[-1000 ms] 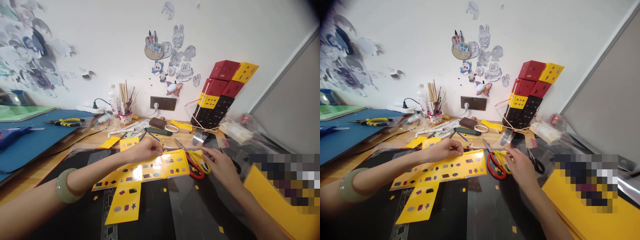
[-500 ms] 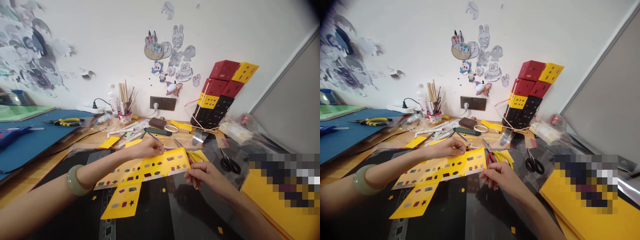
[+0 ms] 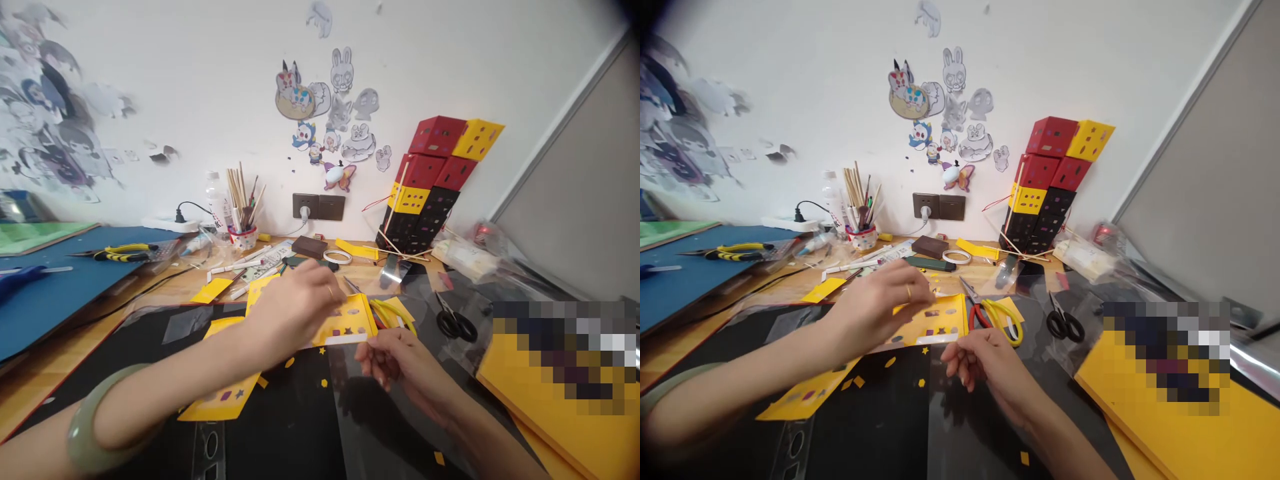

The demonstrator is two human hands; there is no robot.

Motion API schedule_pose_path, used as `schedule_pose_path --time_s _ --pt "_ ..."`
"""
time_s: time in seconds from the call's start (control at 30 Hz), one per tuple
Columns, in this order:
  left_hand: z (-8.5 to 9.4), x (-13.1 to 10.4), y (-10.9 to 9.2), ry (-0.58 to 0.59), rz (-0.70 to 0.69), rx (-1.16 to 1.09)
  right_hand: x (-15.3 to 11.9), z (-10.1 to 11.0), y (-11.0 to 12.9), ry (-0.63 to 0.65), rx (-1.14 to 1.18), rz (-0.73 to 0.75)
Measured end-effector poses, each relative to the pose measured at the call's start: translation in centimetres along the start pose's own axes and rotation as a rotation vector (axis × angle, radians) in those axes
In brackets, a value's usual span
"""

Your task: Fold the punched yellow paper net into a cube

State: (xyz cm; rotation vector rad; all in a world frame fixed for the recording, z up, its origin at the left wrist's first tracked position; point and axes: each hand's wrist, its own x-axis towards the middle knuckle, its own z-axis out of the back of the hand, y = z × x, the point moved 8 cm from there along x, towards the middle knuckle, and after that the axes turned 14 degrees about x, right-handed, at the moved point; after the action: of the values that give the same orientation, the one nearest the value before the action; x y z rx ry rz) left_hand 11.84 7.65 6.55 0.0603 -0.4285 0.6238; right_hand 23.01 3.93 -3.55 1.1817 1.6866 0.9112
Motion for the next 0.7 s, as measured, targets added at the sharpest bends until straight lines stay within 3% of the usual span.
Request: schedule_pose_path --time_s 0.07,0.17,0.7 --pt "0.3 -1.0 -2.5 -0.005 -0.133 0.092 -0.1 -0.4 -0.1 -0.019 0.047 0.033" --pt "-0.5 -2.0 -4.2 0.032 -0.186 0.162 -0.5 -1.1 0.1 -0.03 0.117 0.11" --pt "-0.9 -2.6 -5.1 0.052 -0.189 0.035 -1.8 -2.3 0.7 -0.023 -0.187 0.346"
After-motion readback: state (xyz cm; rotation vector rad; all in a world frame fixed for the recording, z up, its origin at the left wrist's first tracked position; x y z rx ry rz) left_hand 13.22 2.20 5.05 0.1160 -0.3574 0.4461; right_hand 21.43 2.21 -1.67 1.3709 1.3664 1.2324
